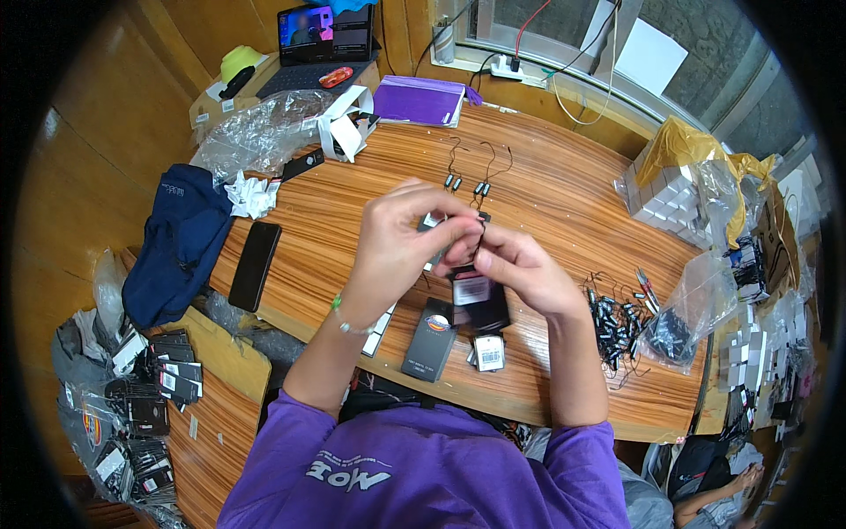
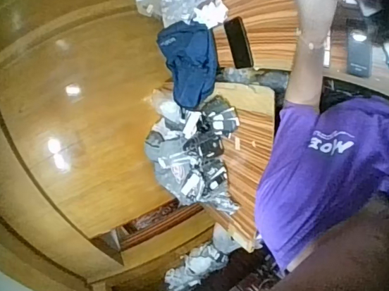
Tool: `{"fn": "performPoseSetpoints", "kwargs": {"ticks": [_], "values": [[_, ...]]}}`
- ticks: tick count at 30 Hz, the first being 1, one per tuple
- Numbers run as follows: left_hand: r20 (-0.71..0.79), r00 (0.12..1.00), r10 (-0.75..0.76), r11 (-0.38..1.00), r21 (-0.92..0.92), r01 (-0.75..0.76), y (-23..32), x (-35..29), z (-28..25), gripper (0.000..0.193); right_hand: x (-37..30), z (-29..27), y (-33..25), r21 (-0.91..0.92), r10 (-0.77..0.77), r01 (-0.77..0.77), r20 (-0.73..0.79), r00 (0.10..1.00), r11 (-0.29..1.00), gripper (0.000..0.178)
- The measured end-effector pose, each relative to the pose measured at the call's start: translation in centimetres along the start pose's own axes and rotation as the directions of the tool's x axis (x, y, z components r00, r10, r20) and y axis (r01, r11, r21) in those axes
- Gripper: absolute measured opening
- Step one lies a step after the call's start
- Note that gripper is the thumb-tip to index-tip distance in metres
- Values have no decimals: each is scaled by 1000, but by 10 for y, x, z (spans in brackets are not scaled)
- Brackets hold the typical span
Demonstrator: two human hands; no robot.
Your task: The person repeatedly picks up small black rectangular boxes and thin black wires, inserts the wires into the boxes, and places the assembled units on the table. The person handles the items one at a time and continues the process throughout the clip.
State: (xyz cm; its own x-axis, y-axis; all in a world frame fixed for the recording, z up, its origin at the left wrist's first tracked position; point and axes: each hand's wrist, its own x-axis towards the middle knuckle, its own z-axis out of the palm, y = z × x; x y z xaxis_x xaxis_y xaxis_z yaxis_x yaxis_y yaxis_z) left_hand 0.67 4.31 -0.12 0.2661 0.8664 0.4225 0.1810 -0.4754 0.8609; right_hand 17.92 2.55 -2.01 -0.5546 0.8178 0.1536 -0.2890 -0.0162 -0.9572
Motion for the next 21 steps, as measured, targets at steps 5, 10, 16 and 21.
{"fn": "performPoseSetpoints", "kwargs": {"ticks": [5,10,16,21], "values": [[-39,990,137,974,184,-128,-14,-3,14,39,9,-15,16,211,-43,110,-297,954,971,29],[95,988,-119,978,-159,133,-26,-20,36,49,14,-15,20,251,-114,217,-370,922,943,27],[182,961,-207,960,-151,235,-51,2,9,47,28,-26,16,133,-79,160,-477,875,978,25],[285,922,-262,916,-227,330,-97,37,-19,38,85,-74,22,226,9,106,-455,890,968,24]]}}
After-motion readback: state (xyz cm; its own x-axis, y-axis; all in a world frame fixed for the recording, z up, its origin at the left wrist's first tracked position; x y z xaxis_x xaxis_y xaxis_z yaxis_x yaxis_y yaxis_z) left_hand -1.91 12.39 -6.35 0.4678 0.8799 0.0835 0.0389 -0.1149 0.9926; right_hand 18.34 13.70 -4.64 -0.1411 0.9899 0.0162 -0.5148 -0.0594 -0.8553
